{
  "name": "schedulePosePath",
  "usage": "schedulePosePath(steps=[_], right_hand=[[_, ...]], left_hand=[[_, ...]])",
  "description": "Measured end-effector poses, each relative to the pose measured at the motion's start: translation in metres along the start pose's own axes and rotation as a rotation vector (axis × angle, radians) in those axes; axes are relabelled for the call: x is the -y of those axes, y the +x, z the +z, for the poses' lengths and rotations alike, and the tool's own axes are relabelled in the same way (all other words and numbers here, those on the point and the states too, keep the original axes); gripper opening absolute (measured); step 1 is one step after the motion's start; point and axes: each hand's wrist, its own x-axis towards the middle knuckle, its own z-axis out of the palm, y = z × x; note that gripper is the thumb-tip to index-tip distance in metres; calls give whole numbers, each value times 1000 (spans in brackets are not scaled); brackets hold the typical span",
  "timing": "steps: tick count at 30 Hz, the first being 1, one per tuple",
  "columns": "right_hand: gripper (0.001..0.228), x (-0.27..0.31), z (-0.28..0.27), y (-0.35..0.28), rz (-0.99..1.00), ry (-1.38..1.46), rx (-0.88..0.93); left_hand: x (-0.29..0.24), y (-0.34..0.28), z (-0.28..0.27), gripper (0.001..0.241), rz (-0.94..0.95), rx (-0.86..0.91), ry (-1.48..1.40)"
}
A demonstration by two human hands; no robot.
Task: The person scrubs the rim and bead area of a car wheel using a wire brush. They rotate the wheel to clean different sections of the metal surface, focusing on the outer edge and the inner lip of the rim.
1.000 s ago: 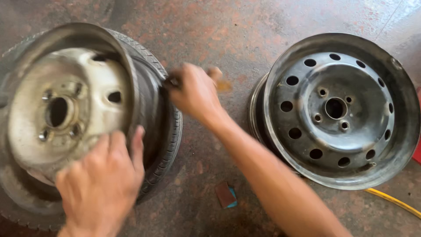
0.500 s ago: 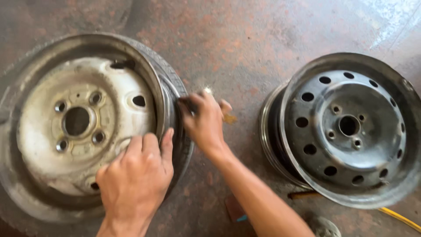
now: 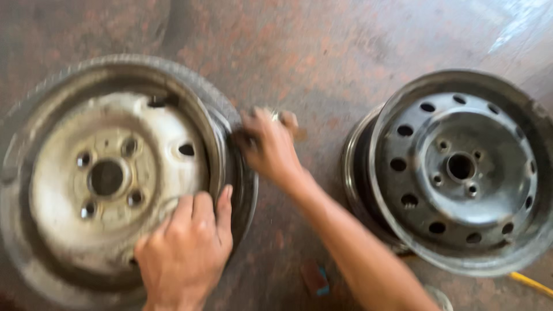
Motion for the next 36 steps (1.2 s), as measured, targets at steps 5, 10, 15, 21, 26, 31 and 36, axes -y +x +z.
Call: schedulePosePath(steps=[5,10,15,21,26,31,36], right_hand=[[12,18,-20,-37,109,60,84],[7,11,-12,-14,21,35,21],[11,14,-19,-21,-19,65,43],[14,26,-26,-34,-17,18,53],[11,19,-17,-32,48,-19,3],[17,38,-10,-36,134,-105,-84],[10,64,-10,-67,434,-33,15]], left_hand=[[-4,3,8,49,-64,-11,36],[-2,-10,2,48,-48,-2,106],[-5,3,12,48,-78,-36,94],[-6,0,9,47,-72,-27,117],[-5,-2,7,46,-44,-30,81],[22,-28,1,45,114,-11,89],[54,-64,-1,51,146,23,207]])
